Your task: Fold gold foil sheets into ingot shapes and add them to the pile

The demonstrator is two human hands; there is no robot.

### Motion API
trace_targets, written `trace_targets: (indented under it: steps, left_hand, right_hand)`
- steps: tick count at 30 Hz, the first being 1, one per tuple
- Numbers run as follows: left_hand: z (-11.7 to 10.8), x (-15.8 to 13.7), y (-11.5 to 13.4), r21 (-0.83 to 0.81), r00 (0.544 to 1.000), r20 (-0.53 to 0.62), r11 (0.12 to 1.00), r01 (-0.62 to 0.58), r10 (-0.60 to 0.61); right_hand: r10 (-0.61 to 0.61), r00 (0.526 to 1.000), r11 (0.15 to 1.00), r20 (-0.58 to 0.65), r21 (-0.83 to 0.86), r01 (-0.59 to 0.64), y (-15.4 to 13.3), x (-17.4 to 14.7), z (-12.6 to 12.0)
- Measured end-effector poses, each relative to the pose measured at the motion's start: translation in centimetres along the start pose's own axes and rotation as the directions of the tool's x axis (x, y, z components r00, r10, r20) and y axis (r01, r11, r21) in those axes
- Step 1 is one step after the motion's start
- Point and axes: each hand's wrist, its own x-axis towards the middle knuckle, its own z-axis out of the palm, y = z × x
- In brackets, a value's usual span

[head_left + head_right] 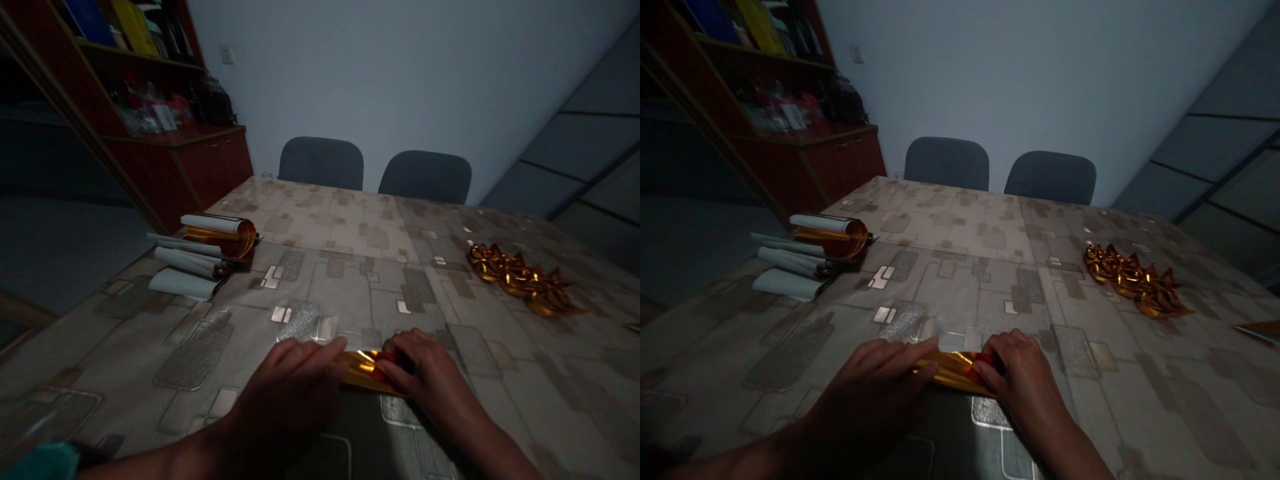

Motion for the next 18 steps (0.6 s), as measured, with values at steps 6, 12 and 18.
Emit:
trace_targets:
  steps: [6,12,18]
  left_hand:
    - [0.9,-0.9,1.5,-0.251,0.954,0.212,0.955,-0.157,0.213]
    - [1.0,-1.3,1.2,-0.337,0.949,0.233,0.933,-0.128,0.214]
    - [0.4,-1.1,1.4,-0.343,0.94,0.273,0.934,-0.102,0.204]
  right_hand:
    - [-0.003,0.999,1.0,0.033,-0.011,0.003,0.1,0.0,-0.2]
    - [-0.015,1.0,1.0,0.008,0.015,0.015,0.5,-0.3,0.1]
    - [-0.017,1.0,0.999,-0.014,0.034,0.018,0.3,-0.3,0.1]
